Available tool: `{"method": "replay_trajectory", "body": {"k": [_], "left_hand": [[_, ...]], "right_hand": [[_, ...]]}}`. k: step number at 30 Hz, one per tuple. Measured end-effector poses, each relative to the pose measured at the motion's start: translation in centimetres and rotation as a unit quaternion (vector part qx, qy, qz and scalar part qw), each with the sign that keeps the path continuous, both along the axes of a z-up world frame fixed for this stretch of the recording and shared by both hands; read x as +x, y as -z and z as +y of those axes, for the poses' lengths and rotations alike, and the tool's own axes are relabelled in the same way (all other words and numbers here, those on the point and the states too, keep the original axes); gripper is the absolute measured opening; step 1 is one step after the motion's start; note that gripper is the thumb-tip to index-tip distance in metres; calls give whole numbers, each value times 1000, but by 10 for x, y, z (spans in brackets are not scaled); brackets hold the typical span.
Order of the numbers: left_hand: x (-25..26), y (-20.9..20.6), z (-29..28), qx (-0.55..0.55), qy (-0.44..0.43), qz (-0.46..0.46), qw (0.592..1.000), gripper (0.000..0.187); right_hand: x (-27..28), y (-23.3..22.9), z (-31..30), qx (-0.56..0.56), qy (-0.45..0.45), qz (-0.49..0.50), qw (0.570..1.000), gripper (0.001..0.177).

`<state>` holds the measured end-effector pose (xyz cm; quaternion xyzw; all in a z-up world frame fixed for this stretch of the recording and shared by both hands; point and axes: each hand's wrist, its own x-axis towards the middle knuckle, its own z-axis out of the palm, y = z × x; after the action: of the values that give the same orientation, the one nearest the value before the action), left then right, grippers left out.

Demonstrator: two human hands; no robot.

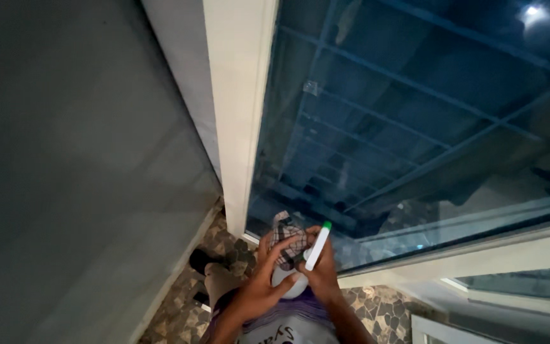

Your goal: The person sprays a liquid onto a glass door and wipes the surface and frame with a cloth.

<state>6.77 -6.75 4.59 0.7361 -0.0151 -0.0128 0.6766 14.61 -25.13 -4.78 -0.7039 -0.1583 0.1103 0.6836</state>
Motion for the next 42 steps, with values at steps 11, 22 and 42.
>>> {"method": "replay_trajectory", "body": {"k": [11, 22, 42], "left_hand": [[10, -3, 16, 145, -61, -54, 986, 79], [1, 31, 30, 162, -171, 24, 972, 67], [130, 71, 19, 110, -365, -313, 870, 63]], "right_hand": [[12, -62, 21, 201, -82, 176, 960, 89], [28, -67, 14, 98, -159, 179, 966, 89], [7, -73, 4, 14, 49, 134, 990, 61]]}}
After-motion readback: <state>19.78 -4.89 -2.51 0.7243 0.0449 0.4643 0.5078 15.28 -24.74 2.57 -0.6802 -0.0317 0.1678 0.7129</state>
